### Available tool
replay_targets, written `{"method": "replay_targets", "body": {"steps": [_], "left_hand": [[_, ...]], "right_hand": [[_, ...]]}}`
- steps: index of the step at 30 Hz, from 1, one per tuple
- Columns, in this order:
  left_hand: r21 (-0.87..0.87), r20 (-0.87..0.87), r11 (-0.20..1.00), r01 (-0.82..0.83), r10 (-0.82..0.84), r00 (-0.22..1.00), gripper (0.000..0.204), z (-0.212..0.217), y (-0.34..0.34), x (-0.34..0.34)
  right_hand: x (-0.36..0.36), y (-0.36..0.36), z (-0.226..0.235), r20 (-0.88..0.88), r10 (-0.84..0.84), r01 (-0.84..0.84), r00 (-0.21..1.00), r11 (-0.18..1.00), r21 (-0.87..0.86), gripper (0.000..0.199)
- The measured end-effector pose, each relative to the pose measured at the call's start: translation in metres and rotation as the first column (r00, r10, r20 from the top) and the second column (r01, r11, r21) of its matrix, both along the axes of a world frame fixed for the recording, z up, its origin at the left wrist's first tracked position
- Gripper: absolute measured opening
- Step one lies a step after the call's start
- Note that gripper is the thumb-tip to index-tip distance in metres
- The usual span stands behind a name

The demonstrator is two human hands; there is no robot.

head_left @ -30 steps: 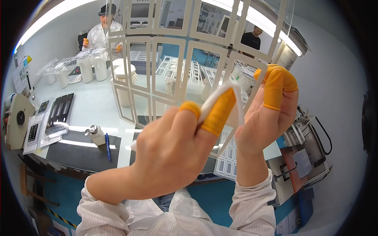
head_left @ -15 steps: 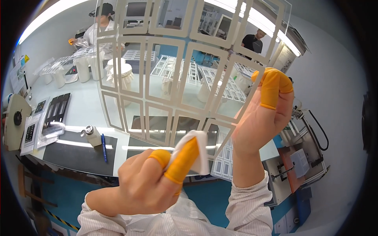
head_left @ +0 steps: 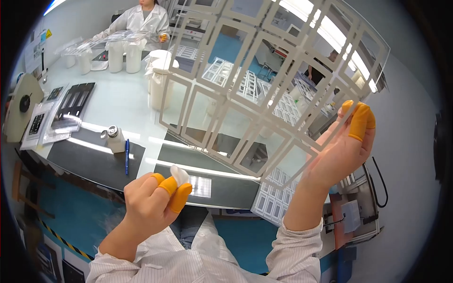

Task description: The recorder is cleaning plastic grid frames by wiping them with a white cloth while wearing finger cots.

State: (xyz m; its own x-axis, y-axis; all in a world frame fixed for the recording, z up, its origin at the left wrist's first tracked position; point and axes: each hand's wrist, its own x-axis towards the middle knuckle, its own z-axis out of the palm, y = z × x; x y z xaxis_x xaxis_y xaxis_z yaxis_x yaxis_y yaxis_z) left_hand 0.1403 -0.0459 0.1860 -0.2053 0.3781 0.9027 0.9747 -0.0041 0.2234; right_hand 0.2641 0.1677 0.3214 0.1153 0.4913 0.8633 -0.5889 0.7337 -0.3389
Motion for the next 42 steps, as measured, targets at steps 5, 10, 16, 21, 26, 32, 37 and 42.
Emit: {"method": "replay_targets", "body": {"steps": [5, 10, 16, 21, 26, 32, 37, 42], "left_hand": [[0.075, 0.042, 0.996, 0.050, -0.053, 0.998, 0.034, -0.003, 0.011, 0.003], [0.050, 0.365, 0.933, 0.355, -0.348, 0.863, 0.023, -0.004, 0.014, 0.011], [0.328, -0.044, 0.904, 0.273, -0.275, 0.961, 0.024, 0.043, 0.026, 0.018], [0.260, -0.206, 0.957, 0.130, -0.076, 0.976, 0.034, 0.086, 0.048, 0.012], [0.304, -0.344, 0.951, 0.060, 0.051, 0.937, 0.035, 0.100, 0.067, 0.006], [0.221, -0.359, 0.970, 0.104, -0.018, 0.933, 0.035, 0.072, 0.064, 0.014], [0.213, -0.336, 0.967, 0.138, -0.060, 0.940, 0.017, 0.061, 0.065, 0.012], [0.278, -0.289, 0.949, 0.145, -0.061, 0.955, 0.018, 0.055, 0.042, 0.011]], "right_hand": [[-0.006, -0.002, -0.001, -0.022, -0.028, 0.027, 0.999, 0.999, -0.044, 0.014], [-0.005, 0.001, 0.004, -0.020, -0.041, 0.042, 0.999, 0.999, 0.029, 0.015], [-0.002, -0.001, 0.004, -0.009, -0.051, 0.051, 0.999, 0.994, 0.098, 0.015], [-0.004, -0.012, 0.001, 0.027, -0.056, 0.052, 0.998, 0.991, 0.126, 0.016], [-0.001, -0.014, -0.003, 0.006, -0.050, 0.047, 0.999, 0.979, 0.198, 0.017], [0.005, -0.012, -0.004, -0.009, -0.013, 0.014, 1.000, 0.983, 0.184, 0.020], [0.002, -0.004, -0.004, 0.011, -0.096, 0.094, 0.995, 0.989, 0.112, 0.019], [-0.002, 0.003, -0.001, 0.021, -0.069, 0.067, 0.997, 0.994, 0.088, 0.017]]}}
